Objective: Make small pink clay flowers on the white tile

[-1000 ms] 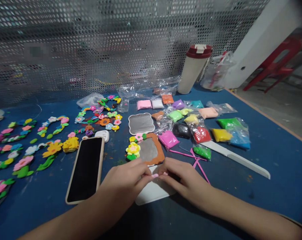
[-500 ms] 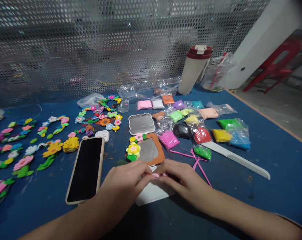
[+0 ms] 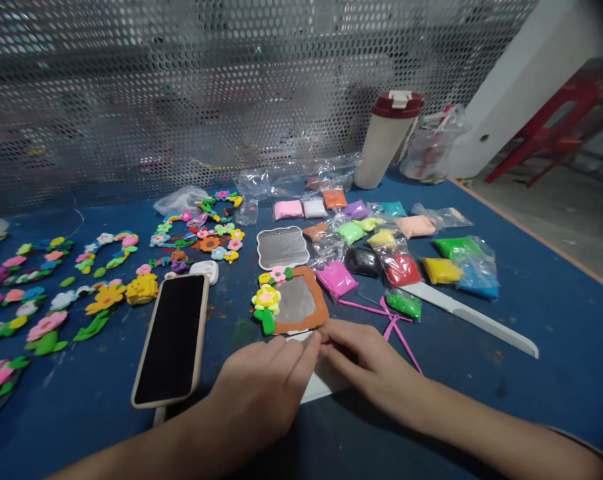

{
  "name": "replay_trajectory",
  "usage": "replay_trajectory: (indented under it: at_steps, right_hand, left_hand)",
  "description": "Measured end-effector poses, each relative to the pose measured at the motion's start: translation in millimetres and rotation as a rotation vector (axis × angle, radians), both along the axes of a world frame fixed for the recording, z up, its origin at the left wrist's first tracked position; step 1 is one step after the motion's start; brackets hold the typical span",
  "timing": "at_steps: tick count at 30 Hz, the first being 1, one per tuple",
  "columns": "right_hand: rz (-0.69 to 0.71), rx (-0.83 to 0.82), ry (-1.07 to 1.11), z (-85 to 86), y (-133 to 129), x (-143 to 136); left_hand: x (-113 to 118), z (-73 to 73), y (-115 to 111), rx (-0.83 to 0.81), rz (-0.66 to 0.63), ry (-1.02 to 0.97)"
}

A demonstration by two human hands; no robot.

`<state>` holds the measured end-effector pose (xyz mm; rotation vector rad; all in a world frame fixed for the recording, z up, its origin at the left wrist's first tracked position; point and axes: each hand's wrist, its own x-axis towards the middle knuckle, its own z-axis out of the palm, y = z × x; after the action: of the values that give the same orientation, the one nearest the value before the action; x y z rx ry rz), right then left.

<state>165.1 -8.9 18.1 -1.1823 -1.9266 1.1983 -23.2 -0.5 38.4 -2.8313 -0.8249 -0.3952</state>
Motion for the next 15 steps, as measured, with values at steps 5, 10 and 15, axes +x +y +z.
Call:
replay_trajectory:
  at_steps: [5,10,15]
  right_hand:
    - [-0.007,-0.041,0.031,2.8,-0.9,-0.9]
    - [-0.191,-0.158,0.075,0.3,1.8,3.6]
    - [-0.226,-0.197,0.124,-0.4,1.8,6.2]
  left_hand:
    - [1.8,10.8,-2.8,0.076,-0.092,-0.03]
    - [2.2,15.3,-6.1,-0.165,0.019,0.146]
    - [1.3,9.7,-3.4,-0.116,0.112,0.324]
